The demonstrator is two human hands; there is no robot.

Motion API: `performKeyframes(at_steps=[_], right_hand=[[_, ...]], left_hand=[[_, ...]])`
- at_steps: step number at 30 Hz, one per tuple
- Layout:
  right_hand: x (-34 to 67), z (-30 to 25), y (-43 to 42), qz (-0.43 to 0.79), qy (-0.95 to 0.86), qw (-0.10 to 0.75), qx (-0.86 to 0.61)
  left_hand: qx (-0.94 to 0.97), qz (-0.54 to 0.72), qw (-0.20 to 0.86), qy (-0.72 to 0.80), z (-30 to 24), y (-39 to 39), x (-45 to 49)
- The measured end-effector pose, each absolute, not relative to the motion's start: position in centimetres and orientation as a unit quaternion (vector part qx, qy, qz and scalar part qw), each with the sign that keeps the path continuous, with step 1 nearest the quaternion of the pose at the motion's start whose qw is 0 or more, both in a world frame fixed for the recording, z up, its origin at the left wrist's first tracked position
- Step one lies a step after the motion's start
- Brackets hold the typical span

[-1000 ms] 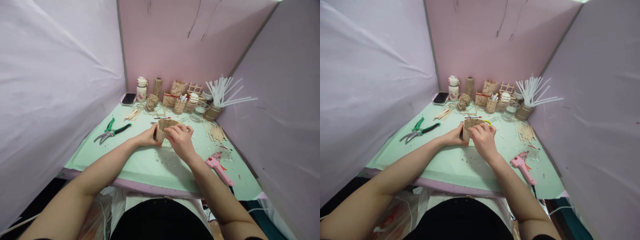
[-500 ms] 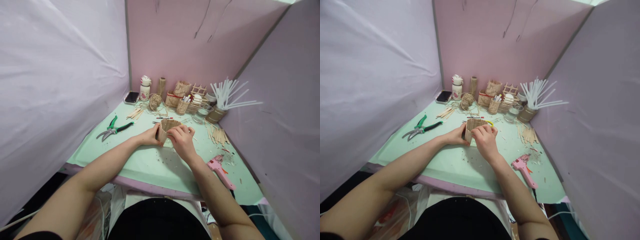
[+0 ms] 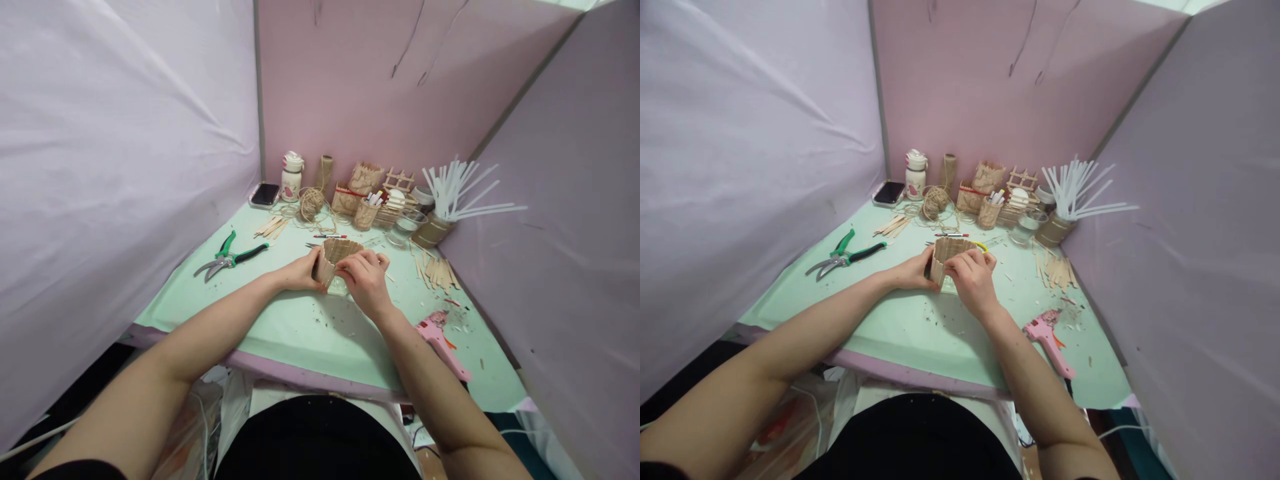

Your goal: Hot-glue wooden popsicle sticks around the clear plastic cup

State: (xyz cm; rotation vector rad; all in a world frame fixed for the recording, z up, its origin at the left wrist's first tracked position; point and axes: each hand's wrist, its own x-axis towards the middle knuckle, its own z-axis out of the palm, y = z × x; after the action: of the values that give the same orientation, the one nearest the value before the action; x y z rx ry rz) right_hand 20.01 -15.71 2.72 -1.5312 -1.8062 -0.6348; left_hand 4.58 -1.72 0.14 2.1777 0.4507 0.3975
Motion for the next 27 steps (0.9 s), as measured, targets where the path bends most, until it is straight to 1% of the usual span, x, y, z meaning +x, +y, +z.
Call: performKeyframes(at_steps=[4,13,17,27], right_hand=[[20.1,2.4,-15.5,-0.237,-0.692,0.345,-0.588],[20.3,1.7,-15.2,-0.225,-0.681,0.391,-0.577],[20.4,1.5,-15.2,-0.221,-0.675,0.381,-0.592],[20.4,1.1,-15.1,-0.201,-0.667,0.392,-0.601]], left_hand=[[0.874,0.16,0.424,0.178,0.0,-1.7,4.6],[0.878,0.157,0.418,0.175,-0.1,-1.5,4.7],[0.877,0.149,0.419,0.182,0.1,-1.5,4.7],[0.873,0.154,0.428,0.177,-0.1,-1.4,4.8]])
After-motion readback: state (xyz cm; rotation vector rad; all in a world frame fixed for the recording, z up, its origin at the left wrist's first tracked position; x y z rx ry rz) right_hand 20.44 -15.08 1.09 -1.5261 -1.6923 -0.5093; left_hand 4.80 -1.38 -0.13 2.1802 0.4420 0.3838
